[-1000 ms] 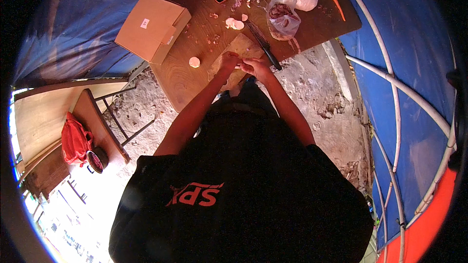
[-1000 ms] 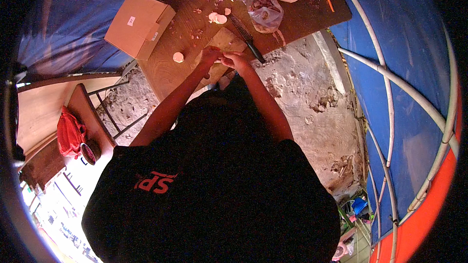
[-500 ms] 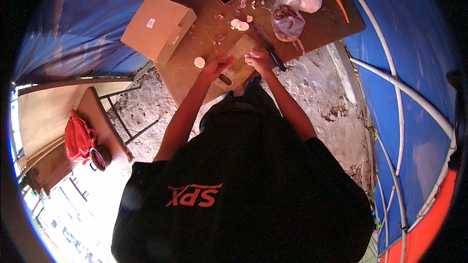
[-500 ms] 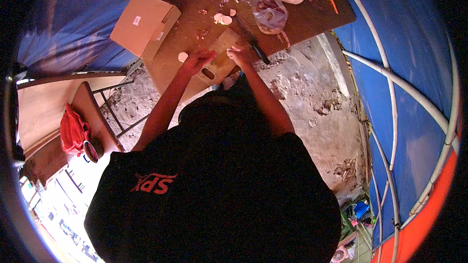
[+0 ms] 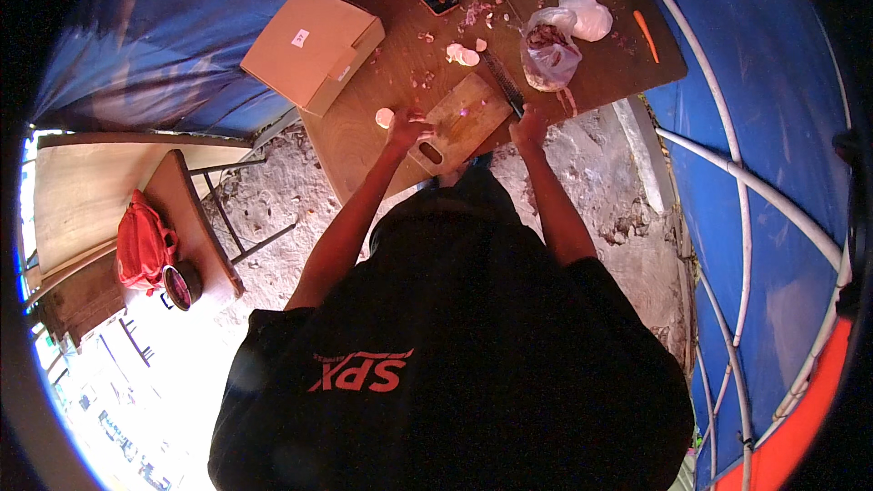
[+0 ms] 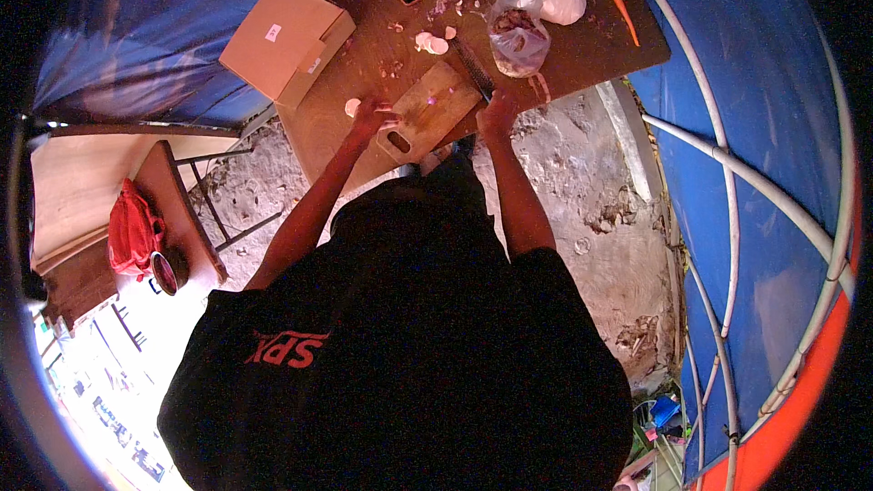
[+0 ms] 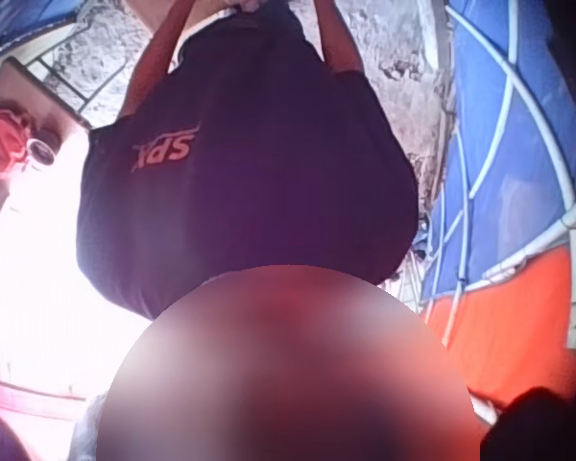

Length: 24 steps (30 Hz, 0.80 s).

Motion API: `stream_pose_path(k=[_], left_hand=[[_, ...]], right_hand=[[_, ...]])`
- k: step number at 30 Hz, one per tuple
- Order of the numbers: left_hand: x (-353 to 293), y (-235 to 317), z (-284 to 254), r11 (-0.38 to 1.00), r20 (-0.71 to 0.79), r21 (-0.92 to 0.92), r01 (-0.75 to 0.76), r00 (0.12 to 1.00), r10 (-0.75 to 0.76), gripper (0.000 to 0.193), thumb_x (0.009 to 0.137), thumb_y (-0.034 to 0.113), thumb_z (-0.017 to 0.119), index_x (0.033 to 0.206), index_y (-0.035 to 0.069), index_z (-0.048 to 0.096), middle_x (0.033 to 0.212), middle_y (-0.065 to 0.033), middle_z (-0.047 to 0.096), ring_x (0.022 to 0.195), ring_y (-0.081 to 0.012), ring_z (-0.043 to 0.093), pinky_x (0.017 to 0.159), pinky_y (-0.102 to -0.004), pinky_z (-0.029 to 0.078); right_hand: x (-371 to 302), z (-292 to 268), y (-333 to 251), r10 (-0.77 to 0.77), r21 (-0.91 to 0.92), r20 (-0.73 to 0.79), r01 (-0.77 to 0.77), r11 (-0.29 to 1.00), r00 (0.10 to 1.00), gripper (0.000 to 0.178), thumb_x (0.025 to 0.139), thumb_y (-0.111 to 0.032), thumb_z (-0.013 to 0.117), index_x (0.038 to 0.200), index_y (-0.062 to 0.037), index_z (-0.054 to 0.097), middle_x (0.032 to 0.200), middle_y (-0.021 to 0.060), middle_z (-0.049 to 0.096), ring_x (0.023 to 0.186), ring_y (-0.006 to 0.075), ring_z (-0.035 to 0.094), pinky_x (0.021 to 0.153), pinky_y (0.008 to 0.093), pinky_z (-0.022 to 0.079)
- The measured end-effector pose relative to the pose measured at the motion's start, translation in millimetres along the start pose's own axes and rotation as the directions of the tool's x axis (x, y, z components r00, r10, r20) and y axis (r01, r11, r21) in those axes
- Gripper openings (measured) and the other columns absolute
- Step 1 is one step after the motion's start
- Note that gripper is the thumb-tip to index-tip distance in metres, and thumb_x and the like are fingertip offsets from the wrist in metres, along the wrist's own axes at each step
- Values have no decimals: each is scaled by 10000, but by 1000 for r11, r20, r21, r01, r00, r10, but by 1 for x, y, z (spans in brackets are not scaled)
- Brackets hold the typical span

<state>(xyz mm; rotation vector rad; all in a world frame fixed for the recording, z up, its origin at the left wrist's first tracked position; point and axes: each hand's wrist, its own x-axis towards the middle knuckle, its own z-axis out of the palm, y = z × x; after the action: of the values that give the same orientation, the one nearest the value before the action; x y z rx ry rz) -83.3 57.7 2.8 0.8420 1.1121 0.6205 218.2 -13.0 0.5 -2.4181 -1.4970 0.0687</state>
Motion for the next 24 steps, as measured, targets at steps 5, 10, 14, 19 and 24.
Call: stream_pose_path(k=[5, 10, 14, 19, 24], left_hand=[[-15, 8, -2, 960, 1, -262, 99, 995, -102, 224, 882, 10, 638, 1088, -62, 587, 1048, -186, 664, 946, -319, 697, 848, -385, 604], [-39, 19, -26, 852, 108, -507, 134, 990, -91, 237, 921, 105, 624, 1109, -36, 591, 1080, -171, 670, 1069, -278, 654, 984, -356, 528], [-41, 16, -41, 810, 42, -576, 107, 994, -102, 184, 924, 91, 612, 1056, -38, 621, 1005, -146, 684, 975, -273, 676, 916, -357, 567], [-40, 16, -46, 820, 68, -569, 59, 997, -25, 217, 931, 92, 606, 1117, -21, 603, 1105, -138, 665, 1049, -267, 645, 992, -349, 517], [-63, 51, -25, 858, 71, -506, -86, 988, 140, 254, 950, 108, 581, 1171, -18, 584, 1183, -150, 640, 1144, -317, 610, 1065, -388, 462]], right_hand=[[4, -5, 11, 17, 123, 177, -39, 992, 984, 350, 691, -172, 708, 977, 19, 650, 936, 227, 658, 922, 418, 638, 825, 491, 506], [-7, -29, 18, 166, 334, 225, -236, 912, 960, 361, 719, -282, 732, 925, 8, 667, 863, 203, 688, 858, 404, 663, 793, 487, 521], [-10, -37, 19, 138, 609, 243, -261, 749, 960, 336, 799, -350, 702, 857, -23, 655, 764, 135, 673, 665, 279, 647, 600, 394, 508], [4, -70, 7, 97, 532, 844, -846, -33, 528, 327, 926, -449, 631, 1013, -134, 616, 640, 2, 554, 462, 72, 470, 411, 228, 368], [-11, -131, -43, 1, 666, 742, -737, 113, 671, 298, 968, -415, 594, 992, -120, 555, 660, 12, 541, 462, 95, 460, 418, 256, 369]])
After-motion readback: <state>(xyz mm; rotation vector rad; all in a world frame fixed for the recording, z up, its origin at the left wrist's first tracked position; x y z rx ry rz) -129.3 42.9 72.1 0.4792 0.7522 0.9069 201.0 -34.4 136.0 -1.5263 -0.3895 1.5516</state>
